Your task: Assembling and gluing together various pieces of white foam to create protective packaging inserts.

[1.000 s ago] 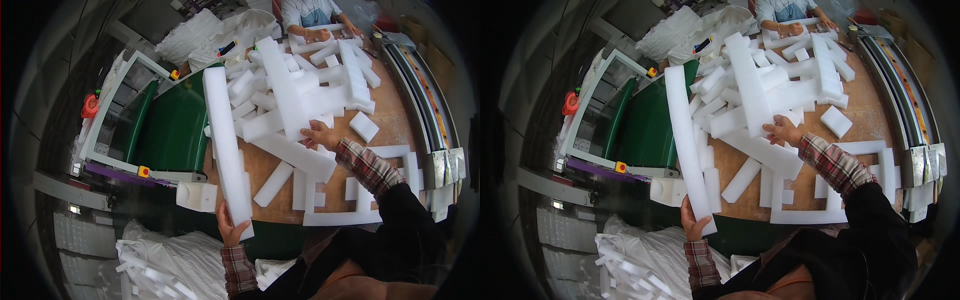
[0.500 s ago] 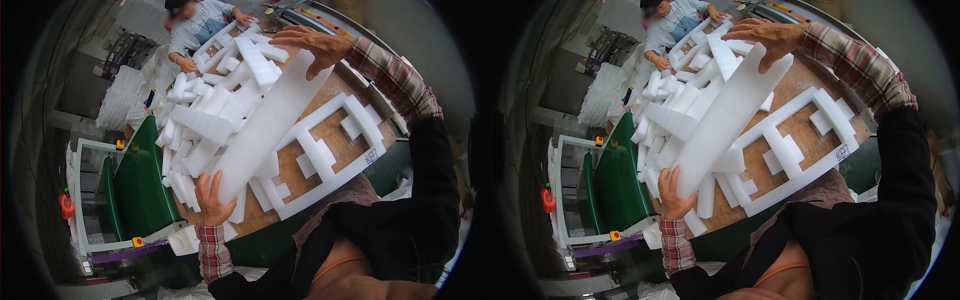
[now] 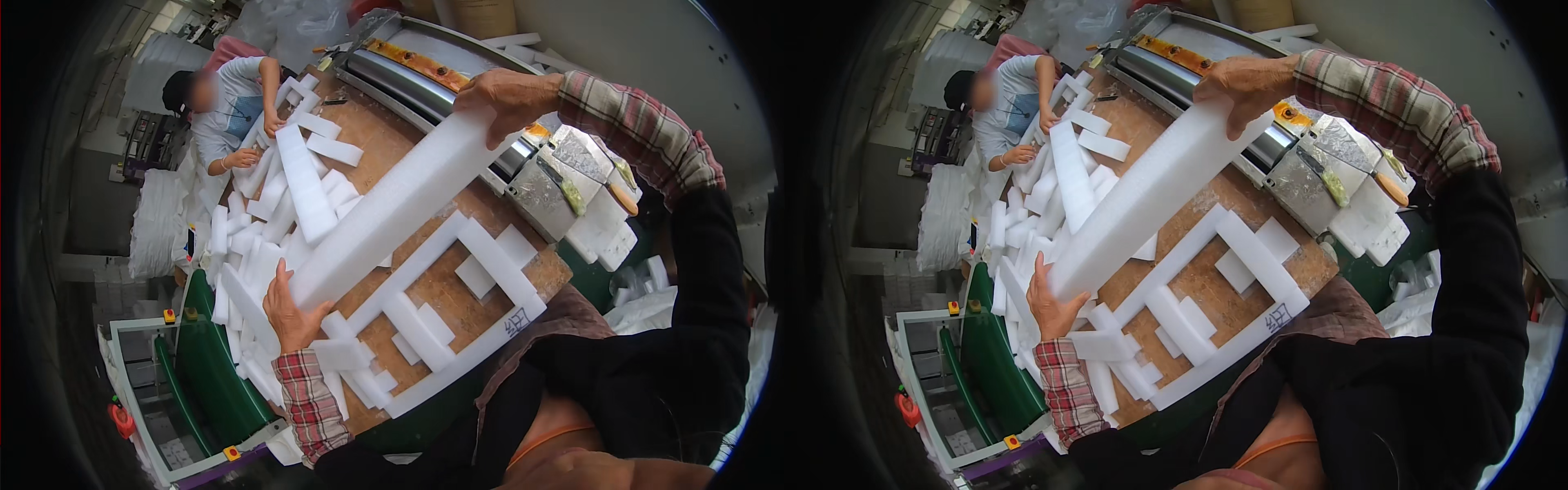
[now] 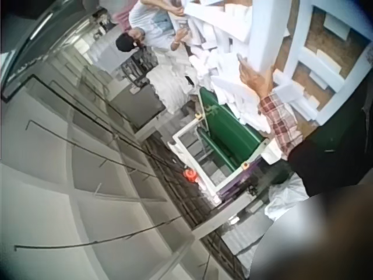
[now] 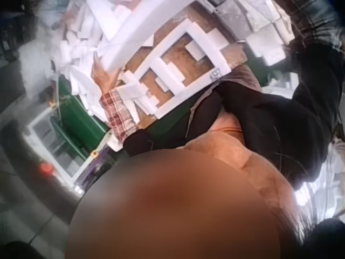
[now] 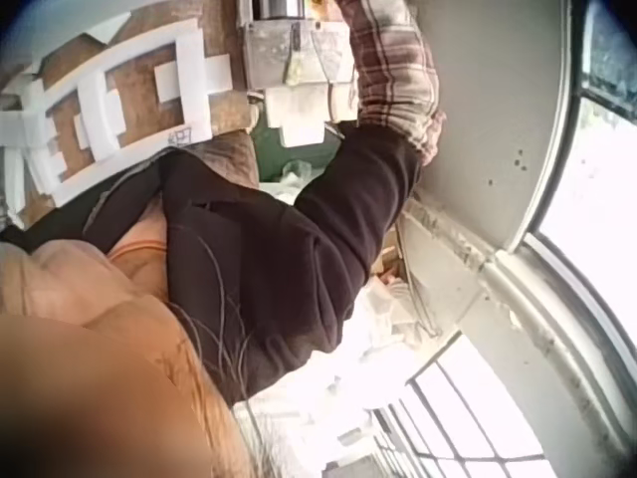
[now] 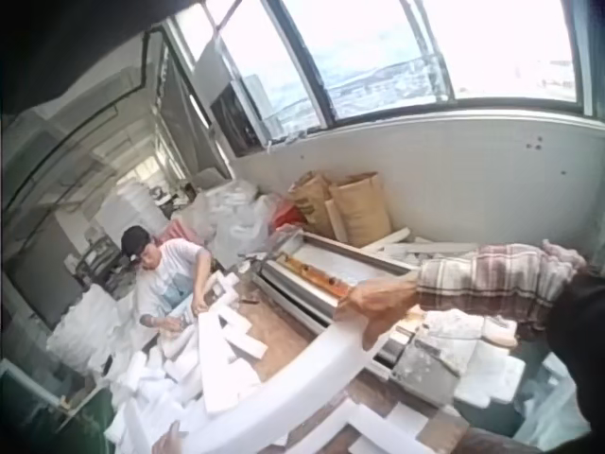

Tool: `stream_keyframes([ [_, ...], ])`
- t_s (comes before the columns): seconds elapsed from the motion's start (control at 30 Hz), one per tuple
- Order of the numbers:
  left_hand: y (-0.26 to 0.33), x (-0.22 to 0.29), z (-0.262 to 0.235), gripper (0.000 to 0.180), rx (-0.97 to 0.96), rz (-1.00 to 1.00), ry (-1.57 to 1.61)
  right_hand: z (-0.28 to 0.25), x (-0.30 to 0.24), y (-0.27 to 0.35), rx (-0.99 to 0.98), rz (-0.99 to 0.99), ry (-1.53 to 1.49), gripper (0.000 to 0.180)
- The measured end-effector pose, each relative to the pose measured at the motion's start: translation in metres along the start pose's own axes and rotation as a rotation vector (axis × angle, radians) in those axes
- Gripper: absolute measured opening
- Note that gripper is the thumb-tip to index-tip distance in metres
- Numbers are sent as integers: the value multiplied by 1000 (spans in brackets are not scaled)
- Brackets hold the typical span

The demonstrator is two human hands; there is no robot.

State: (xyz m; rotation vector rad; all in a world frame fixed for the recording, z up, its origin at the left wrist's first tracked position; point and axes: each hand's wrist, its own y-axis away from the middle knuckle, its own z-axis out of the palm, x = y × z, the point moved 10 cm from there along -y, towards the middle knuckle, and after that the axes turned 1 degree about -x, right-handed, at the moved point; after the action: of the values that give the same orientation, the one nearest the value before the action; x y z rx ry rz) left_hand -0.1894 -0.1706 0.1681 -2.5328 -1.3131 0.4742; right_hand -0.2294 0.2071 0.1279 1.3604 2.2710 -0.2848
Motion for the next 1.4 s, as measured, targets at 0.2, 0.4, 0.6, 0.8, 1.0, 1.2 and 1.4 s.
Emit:
stream_keyframes([
  [0.2, -5, -22, 81, 73, -369, -335, 262, 10, 38, -37, 55, -248, 187, 49],
  [0.4, 1, -17, 85, 69, -277, -320, 151, 36, 53, -70, -57, -348, 206, 44],
  [0.6, 1, -25, 112, 71, -333, -368, 182, 49, 66, -85, -134, -353, 167, 50],
  [0.8, 13, -52, 120, 83, -409, -491, 459, 16, 61, -84, -113, -341, -254, 49],
  [1.0, 27, -67, 116, 94, -406, -733, 834, -6, 114, -95, 81, -51, -848, 54],
  [1.2, 23, -42, 60, 95, -27, -502, 467, 5, 121, -91, 62, 98, -1054, 66],
  [1.4, 18, 4, 36, 87, 82, -248, 52, 41, 140, -87, -84, 266, -1271, 74],
])
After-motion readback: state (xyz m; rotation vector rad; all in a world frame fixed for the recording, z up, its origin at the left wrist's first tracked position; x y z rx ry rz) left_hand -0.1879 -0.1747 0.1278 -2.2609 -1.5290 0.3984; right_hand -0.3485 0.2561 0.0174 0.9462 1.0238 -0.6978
